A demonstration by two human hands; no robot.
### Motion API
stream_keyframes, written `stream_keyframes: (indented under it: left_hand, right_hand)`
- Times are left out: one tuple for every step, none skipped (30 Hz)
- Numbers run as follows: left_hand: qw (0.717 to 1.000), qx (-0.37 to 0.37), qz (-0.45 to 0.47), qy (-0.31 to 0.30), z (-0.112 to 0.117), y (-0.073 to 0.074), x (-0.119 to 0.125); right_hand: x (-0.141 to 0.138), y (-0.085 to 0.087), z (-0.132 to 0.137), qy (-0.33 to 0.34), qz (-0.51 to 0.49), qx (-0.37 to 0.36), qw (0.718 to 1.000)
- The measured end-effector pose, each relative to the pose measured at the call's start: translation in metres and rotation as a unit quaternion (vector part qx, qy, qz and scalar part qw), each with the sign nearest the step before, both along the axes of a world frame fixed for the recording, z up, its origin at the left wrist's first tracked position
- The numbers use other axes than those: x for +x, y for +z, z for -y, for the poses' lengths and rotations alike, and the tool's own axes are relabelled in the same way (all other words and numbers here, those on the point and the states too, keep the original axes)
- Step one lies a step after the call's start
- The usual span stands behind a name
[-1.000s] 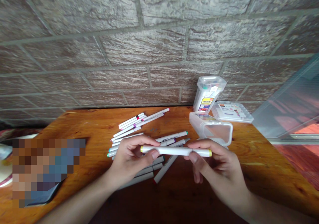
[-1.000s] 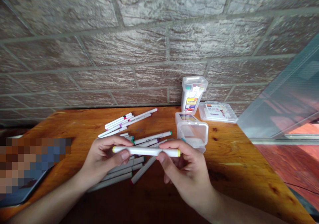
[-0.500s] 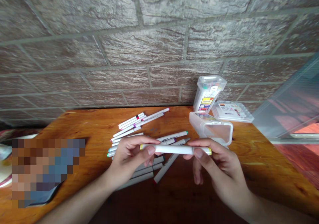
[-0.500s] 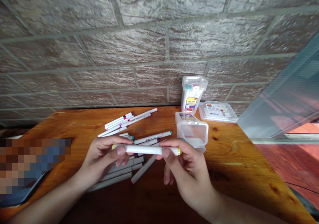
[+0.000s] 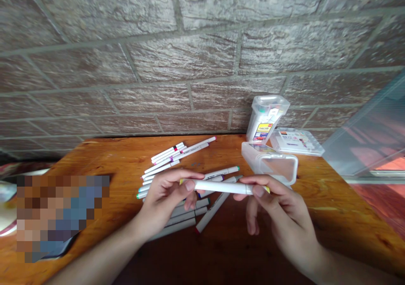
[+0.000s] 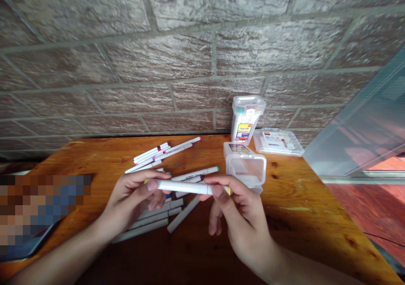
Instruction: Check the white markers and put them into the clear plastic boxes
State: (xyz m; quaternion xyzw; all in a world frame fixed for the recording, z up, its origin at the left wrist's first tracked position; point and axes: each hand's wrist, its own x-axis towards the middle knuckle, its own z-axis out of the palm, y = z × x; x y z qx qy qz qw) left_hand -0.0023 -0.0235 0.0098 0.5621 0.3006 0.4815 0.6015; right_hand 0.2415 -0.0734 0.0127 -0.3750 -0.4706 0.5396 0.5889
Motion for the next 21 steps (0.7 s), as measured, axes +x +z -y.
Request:
stream_keyframes:
  left_hand:
    - [1.0,0.0,0.002,-0.003,-0.0001,0.0,-0.0001]
    - [1.0,-0.001,0.004,-0.006,-0.0002,0.0,-0.0003]
    - [1.0,-0.002,0.005,-0.008,-0.0004,-0.0002,-0.0005]
    - [1.0,-0.004,0.007,-0.01,-0.0004,-0.0003,-0.0007]
    - [1.0,-0.005,0.009,-0.01,-0.0005,-0.0004,-0.0008]
    - [1.0,-0.007,0.011,-0.01,-0.0006,-0.0004,-0.0008]
    - [1.0,-0.008,0.013,-0.008,-0.0006,-0.0003,-0.0007]
    - [1.0,-0.009,0.015,-0.006,-0.0007,0.0001,-0.0004]
    - [1.0,-0.011,0.019,-0.004,-0.0006,0.0006,0.0]
    - [1.0,-0.015,0.024,-0.003,-0.0006,0.0012,0.0005]
    - [0.999,-0.021,0.031,-0.005,-0.0005,0.0019,0.0011]
    - [0.999,-0.028,0.039,-0.007,-0.0004,0.0025,0.0017]
    - [0.998,-0.035,0.047,-0.009,-0.0002,0.003,0.0022]
    - [0.998,-0.04,0.054,-0.011,-0.0001,0.0034,0.0026]
    - [0.997,-0.044,0.059,-0.013,0.0001,0.0035,0.0028]
    - [0.997,-0.045,0.061,-0.015,0.0002,0.0034,0.0028]
    - [0.997,-0.046,0.063,-0.016,0.0003,0.0032,0.0026]
    - [0.997,-0.047,0.064,-0.018,0.0003,0.0028,0.0023]
    - [0.996,-0.049,0.067,-0.021,0.0002,0.0024,0.0019]
    - [0.996,-0.05,0.07,-0.024,0.0001,0.002,0.0015]
    - [0.996,-0.052,0.074,-0.027,0.0,0.0016,0.0012]
  right_hand:
    - [0.0003,-0.0004,0.0,0.001,-0.005,-0.004,1.0]
    - [0.0006,-0.0007,0.0,0.003,-0.009,-0.007,1.0]
    - [0.0008,-0.001,-0.0001,0.004,-0.013,-0.01,1.0]
    - [0.0009,-0.0013,-0.0001,0.005,-0.017,-0.011,1.0]
    - [0.0009,-0.0015,-0.0001,0.005,-0.021,-0.012,1.0]
    - [0.001,-0.0017,0.0,0.006,-0.025,-0.013,1.0]
    - [0.001,-0.0019,0.0,0.006,-0.029,-0.013,0.999]
    - [0.001,-0.0021,0.0,0.006,-0.032,-0.014,0.999]
    - [0.001,-0.0022,0.0,0.008,-0.034,-0.014,0.999]
    - [0.0011,-0.0022,0.0001,0.01,-0.035,-0.015,0.999]
    - [0.0011,-0.0022,0.0001,0.012,-0.034,-0.015,0.999]
    - [0.0012,-0.002,0.0003,0.013,-0.034,-0.014,0.999]
    - [0.0013,-0.0018,0.0004,0.015,-0.033,-0.015,0.999]
    - [0.0014,-0.0015,0.0005,0.016,-0.034,-0.015,0.999]
    - [0.0014,-0.0012,0.0006,0.016,-0.036,-0.016,0.999]
    - [0.0015,-0.001,0.0006,0.016,-0.039,-0.016,0.999]
    - [0.0016,-0.0008,0.0006,0.016,-0.043,-0.017,0.999]
    - [0.0017,-0.0008,0.0007,0.016,-0.045,-0.018,0.999]
    - [0.0017,-0.0009,0.0007,0.017,-0.047,-0.019,0.999]
    - [0.0018,-0.0011,0.0008,0.018,-0.047,-0.019,0.999]
    - [0.0019,-0.0016,0.001,0.019,-0.048,-0.019,0.998]
